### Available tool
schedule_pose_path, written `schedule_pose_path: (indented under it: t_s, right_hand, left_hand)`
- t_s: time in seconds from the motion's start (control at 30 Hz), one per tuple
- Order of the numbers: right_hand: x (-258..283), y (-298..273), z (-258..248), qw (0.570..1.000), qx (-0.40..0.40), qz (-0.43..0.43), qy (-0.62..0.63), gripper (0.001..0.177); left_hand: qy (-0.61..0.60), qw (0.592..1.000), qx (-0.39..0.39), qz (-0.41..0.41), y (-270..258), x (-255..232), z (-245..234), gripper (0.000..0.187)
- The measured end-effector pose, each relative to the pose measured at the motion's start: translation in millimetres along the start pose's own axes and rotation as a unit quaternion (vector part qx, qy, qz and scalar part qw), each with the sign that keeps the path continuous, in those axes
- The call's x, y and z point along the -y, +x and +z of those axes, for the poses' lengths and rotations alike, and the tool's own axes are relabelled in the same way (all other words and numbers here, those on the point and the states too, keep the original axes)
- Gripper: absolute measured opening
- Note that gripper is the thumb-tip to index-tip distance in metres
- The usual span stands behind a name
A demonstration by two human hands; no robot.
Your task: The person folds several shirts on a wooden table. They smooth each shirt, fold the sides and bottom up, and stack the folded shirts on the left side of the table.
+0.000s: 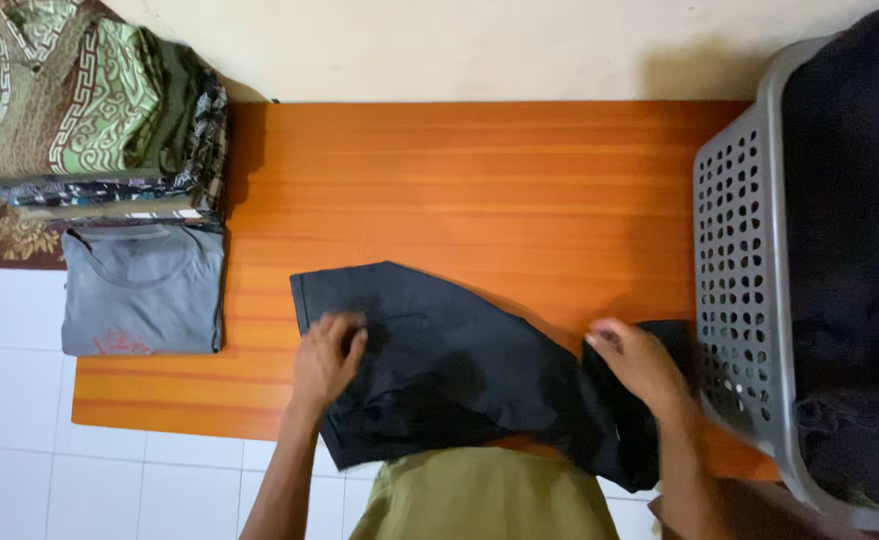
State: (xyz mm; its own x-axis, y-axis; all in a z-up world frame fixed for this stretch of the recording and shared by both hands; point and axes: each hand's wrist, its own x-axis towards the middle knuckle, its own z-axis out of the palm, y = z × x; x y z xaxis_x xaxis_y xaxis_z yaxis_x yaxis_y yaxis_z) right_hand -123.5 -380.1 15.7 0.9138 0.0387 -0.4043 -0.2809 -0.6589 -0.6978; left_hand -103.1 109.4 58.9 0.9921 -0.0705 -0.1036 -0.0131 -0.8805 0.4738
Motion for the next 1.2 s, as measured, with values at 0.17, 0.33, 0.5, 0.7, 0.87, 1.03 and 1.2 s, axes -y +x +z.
schedule_pose_path:
  t_s: [0.17,0.33,0.5,0.7,0.87,1.03,1.2]
  right_hand:
    - [63,68,34,0.996,0.067,-0.041,0.028,0.035]
    - [98,100,55,0.991,0.078,-0.058,0.091,0.038]
    - [131,146,106,0.904,0.222,-0.153,0.333,0.048]
    - [137,166,144,0.898,0.35,-0.115,0.24,0.043]
    - [131,159,103,0.858,0.442,-0.119,0.233,0.039]
    - [156,138,53,0.849,0.468,-0.129,0.211,0.055]
    - [146,134,-12,0.857,0.476,-0.045,0.193,0.059]
  left_hand:
    - [0.104,0.983,-0.084,0.124,70,-1,17,0.063]
    - [0.121,0.982,-0.011,0.144,96,-3,18,0.033]
    - [-0.103,0.966,0.047,0.234,86,-44,0,0.019]
    - [-0.142,0.977,0.078,0.142,80,-74,-52,0.032]
    - [-0.082,0.982,0.048,0.161,83,-66,-62,0.039]
    - [-0.027,0.988,0.002,0.154,118,-41,-59,0.035]
    - [0.004,0.996,-0.012,0.093,146,-15,-65,0.04]
